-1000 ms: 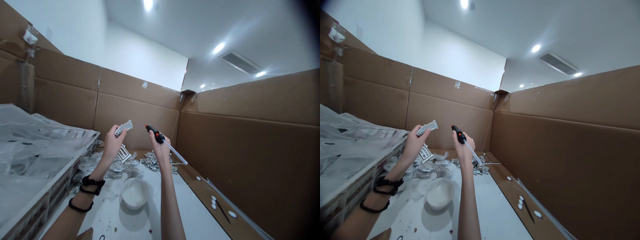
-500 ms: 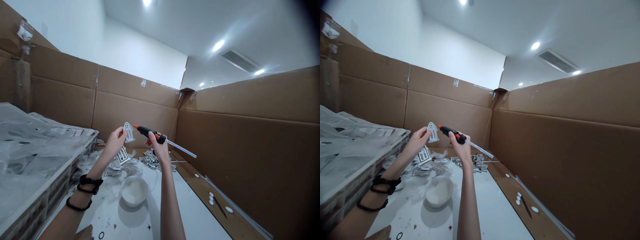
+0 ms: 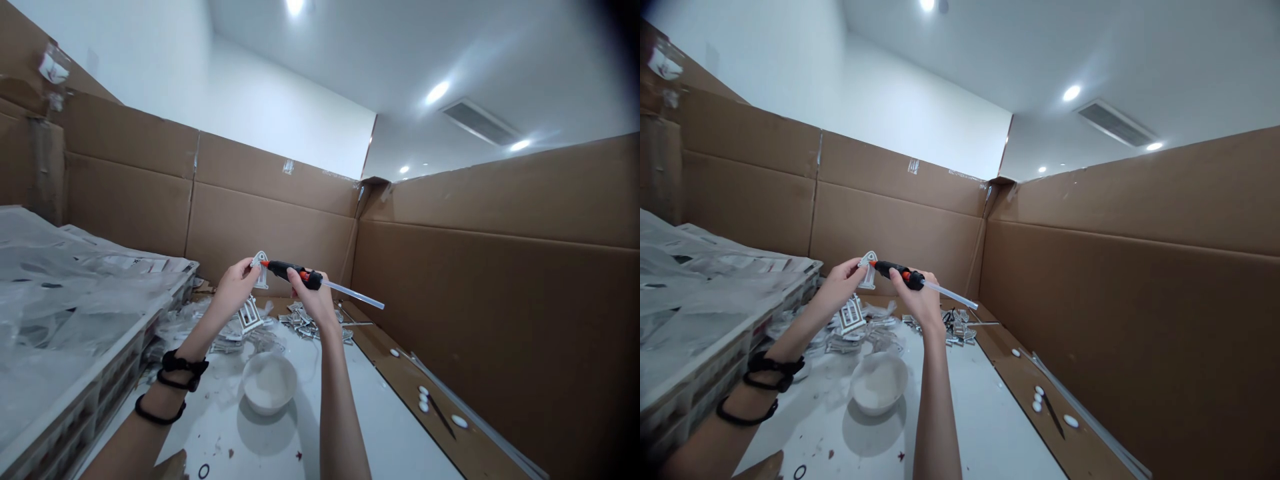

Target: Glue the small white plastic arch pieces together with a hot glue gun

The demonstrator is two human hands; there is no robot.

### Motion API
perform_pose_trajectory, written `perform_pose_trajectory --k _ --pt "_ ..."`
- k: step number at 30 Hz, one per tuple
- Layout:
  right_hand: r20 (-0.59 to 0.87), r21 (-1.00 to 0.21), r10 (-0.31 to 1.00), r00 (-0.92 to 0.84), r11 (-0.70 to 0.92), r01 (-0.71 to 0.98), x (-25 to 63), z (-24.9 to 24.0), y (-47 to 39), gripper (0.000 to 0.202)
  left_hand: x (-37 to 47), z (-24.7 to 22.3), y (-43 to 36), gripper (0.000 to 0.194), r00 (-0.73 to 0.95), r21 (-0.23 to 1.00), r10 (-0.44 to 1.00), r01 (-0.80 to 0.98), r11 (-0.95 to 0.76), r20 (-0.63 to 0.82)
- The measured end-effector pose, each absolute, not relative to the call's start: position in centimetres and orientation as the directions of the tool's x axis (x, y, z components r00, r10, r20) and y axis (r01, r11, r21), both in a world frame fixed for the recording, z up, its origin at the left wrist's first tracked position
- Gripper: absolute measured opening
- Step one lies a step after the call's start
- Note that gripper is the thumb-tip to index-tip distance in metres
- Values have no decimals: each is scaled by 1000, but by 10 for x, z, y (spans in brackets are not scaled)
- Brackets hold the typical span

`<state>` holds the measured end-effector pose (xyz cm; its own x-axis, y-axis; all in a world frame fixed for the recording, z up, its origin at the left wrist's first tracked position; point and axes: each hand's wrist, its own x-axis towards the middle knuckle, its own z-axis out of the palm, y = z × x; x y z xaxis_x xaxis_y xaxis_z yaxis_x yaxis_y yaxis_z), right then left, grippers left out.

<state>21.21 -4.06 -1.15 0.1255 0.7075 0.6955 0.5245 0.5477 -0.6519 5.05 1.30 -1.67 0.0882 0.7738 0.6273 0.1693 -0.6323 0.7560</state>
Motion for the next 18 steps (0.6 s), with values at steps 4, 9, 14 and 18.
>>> perform_pose_trajectory --k 4,9,14,18 --pt "711 -607 694 112 527 594 211 -12 -39 49 50 -20 18 30 77 750 771 191 -633 632" --pt "709 -613 693 128 517 598 210 -12 -39 49 50 -20 17 32 78 740 770 228 -633 634" --pt "696 -624 705 135 501 599 210 -11 -40 50 50 -19 15 32 70 746 771 210 -632 634" --pt "693 -624 708 134 496 604 210 -11 -40 51 51 -19 15 32 64 749 769 187 -635 636"
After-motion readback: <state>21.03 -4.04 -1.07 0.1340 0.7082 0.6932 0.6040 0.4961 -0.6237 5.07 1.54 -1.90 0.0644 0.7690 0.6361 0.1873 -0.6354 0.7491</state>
